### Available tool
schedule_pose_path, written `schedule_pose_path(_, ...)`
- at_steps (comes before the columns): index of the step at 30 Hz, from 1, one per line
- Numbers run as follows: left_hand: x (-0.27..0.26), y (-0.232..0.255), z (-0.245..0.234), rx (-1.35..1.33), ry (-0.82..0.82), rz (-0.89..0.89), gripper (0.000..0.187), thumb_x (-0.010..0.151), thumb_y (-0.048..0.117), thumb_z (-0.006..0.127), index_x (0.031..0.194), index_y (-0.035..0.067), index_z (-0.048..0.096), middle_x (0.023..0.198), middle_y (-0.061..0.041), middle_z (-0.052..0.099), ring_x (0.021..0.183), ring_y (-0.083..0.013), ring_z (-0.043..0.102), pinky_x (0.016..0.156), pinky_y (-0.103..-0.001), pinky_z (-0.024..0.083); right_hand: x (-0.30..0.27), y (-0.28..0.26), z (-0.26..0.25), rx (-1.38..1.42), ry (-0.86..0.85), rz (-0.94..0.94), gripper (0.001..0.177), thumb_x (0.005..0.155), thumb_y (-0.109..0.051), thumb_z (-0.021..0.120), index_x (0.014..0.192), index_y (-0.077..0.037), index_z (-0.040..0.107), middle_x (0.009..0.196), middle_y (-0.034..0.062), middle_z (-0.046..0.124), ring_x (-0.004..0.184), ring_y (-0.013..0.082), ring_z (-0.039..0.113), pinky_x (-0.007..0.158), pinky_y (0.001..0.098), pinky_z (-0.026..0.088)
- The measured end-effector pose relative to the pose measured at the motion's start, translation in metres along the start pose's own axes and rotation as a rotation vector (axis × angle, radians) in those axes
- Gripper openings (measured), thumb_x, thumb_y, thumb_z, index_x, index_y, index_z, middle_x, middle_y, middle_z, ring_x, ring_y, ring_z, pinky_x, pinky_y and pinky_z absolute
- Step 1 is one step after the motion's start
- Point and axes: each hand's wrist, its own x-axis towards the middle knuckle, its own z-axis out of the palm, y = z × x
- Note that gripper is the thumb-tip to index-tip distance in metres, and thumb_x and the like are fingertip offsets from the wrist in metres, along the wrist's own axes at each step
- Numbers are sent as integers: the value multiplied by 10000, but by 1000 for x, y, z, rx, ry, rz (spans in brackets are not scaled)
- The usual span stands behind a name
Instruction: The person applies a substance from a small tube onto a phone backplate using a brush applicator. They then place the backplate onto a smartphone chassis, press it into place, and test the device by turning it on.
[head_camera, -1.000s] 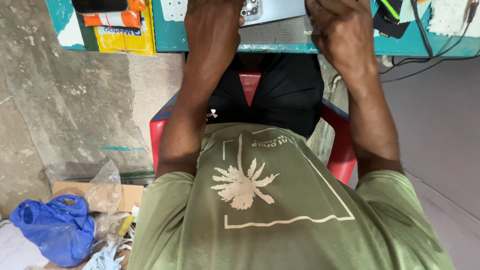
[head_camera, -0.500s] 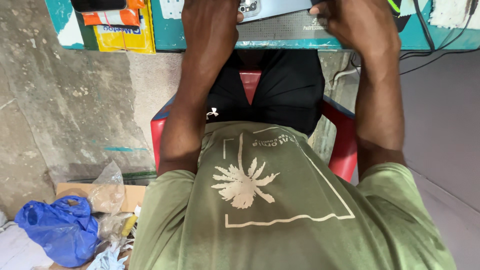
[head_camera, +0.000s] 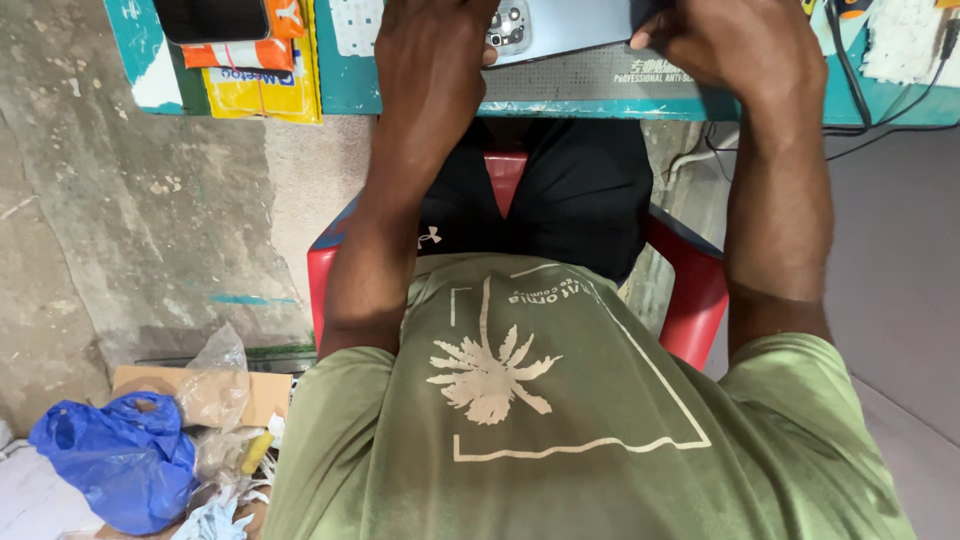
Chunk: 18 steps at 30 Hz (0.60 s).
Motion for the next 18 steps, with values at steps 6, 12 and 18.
schedule_pose_path(6,0,2,-2,1,-3,0,402,801,-10,837,1175,91,728,1060,-92,716,1029,-328,649,880,-479,484,5,-8,-13,131,-28,24,42,962,-29,771,1002,-32,782,902,97,773,790,245,735,688,376,590)
schedule_pose_path(12,-1,4,-3,34,-5,-10,427,791,30,856,1190,107,725,1082,-86,710,1052,-326,638,912,-473,488,4,-75,-36,123,-3,109,439,1030,-217,810,1382,-11,647,1230,194,691,1147,364,641,989,543,439)
schedule_pose_path(18,2,6,-3,56,-31,-2,469,775,55,856,1222,105,725,1096,-77,719,1069,-316,639,933,-470,474,12,-164,2,80,140,134,916,1052,-571,656,1555,130,349,1681,244,350,1581,357,260,1221,713,71)
